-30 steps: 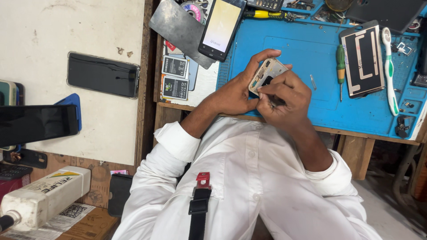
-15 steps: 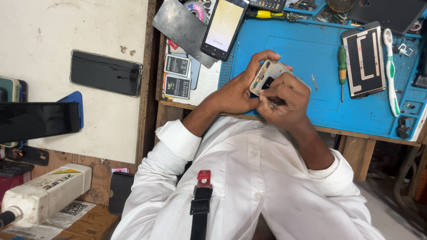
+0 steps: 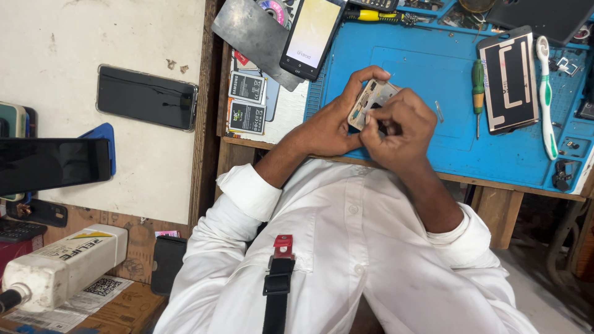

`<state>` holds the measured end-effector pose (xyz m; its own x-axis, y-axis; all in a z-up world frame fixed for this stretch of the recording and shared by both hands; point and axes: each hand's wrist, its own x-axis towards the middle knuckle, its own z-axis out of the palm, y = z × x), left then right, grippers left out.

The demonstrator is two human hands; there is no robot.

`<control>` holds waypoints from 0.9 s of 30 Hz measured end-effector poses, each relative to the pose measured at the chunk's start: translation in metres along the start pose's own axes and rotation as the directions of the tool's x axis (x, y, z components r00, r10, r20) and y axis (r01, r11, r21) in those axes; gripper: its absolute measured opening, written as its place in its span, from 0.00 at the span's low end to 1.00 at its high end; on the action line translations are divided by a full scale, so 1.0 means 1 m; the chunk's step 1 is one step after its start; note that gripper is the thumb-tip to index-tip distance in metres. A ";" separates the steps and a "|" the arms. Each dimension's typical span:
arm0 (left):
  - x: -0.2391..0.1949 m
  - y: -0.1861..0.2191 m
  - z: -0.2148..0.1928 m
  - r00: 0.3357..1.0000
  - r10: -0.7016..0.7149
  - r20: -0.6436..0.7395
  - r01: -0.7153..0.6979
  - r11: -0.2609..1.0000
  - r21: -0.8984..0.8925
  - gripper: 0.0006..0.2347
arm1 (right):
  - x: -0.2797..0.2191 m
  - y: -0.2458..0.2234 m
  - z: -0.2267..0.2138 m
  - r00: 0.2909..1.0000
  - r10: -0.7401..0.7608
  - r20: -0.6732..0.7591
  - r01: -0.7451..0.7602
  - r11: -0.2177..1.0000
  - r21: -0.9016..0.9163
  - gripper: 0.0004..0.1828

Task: The person disassembles a Samsung smartphone, removes the back cover and battery, and uses a screwdriver and toothbrush to clean the interior. The person then reassembles the phone by placing the battery and back cover back into position.

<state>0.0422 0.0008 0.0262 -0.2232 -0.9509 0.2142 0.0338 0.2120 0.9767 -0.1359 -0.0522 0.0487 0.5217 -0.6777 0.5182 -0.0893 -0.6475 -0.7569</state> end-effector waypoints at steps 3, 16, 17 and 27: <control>0.002 0.002 -0.001 0.999 0.038 0.027 -0.036 0.997 -0.068 0.37 | 0.004 -0.001 0.000 0.998 -0.033 0.044 0.033 0.999 -0.004 0.06; 0.001 0.003 0.001 0.999 0.043 0.011 -0.043 0.999 -0.008 0.37 | 0.005 -0.006 0.001 1.000 0.022 -0.009 -0.022 1.000 -0.010 0.05; 0.000 0.004 0.001 0.998 0.049 0.029 -0.047 0.997 -0.054 0.37 | 0.005 -0.007 0.001 1.000 -0.024 0.017 0.024 1.000 -0.005 0.05; 0.002 0.005 0.000 0.997 0.074 0.014 -0.074 0.997 -0.033 0.36 | 0.007 -0.007 0.001 1.000 -0.027 0.009 0.027 0.999 -0.031 0.06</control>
<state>0.0417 -0.0001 0.0312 -0.2334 -0.9294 0.2858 0.0825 0.2739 0.9582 -0.1303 -0.0521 0.0573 0.5315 -0.6569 0.5348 -0.1015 -0.6762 -0.7297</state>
